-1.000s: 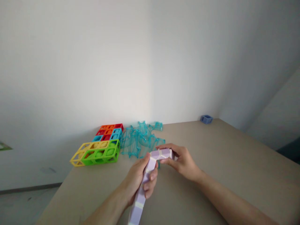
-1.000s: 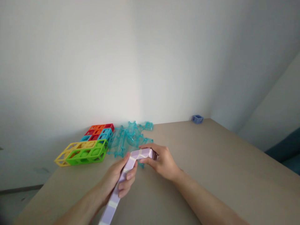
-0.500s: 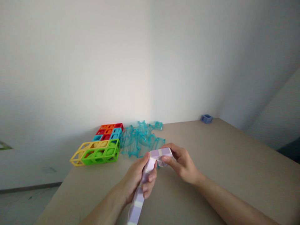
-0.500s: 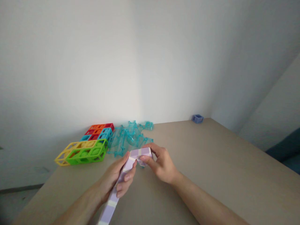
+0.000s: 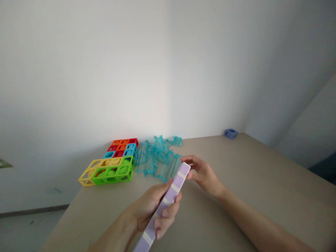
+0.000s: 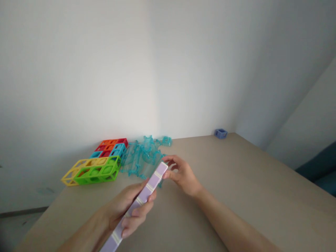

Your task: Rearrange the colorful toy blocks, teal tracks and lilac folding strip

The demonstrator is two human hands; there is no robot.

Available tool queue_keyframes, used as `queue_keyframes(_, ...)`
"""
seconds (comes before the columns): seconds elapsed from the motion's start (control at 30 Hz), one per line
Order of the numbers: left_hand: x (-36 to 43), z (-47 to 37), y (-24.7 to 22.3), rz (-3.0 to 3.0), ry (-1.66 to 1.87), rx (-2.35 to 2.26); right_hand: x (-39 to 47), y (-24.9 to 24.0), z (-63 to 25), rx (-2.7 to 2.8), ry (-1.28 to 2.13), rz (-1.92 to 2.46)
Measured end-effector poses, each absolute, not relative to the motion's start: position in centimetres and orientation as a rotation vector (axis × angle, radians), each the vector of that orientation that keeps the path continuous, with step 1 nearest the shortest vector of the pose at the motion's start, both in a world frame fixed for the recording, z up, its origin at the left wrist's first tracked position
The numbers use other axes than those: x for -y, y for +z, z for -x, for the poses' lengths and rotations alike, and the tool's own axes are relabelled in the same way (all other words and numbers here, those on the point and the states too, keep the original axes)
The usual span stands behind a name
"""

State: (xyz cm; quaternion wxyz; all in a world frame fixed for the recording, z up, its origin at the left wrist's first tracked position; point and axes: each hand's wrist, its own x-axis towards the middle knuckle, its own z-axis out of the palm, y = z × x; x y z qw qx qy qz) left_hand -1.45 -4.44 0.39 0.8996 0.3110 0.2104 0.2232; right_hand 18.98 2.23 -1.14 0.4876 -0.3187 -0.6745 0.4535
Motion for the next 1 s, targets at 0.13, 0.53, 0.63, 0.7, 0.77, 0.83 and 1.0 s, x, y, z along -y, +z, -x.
queue_keyframes(0.13, 4.5, 0.8, -0.1, -0.688, 0.673, -0.595, -1.4, -1.4, -18.1, 1.499, 1.369, 0.763)
queue_keyframes(0.53, 4.4, -0.9, -1.2, -0.994, 0.905, -1.11, -0.5, -1.2, -17.3, 1.372, 1.725, 0.748)
queue_keyframes(0.63, 3.9, -0.5, -1.2, -1.05, 1.034, -1.175, -0.3, -1.2, -17.1, 1.378, 1.753, 0.815)
queue_keyframes(0.7, 3.7, -0.3, -1.3, -1.116, 1.124, -1.179, -0.1, -1.3, -16.8, 1.398, 1.792, 0.874)
queue_keyframes(0.77, 3.7, -0.2, -1.5, -1.195, 1.174, -1.176, 0.2, -1.6, -16.5, 1.415, 1.839, 0.879)
queue_keyframes(0.83, 3.7, -0.1, -1.6, -1.266, 1.202, -1.176, 0.3, -2.0, -16.2, 1.422, 1.873, 0.826)
queue_keyframes(1.0, 4.0, -0.1, -1.7, -1.358, 1.219, -1.228, 0.4, -3.4, -15.4, 1.37, 1.9, 0.735)
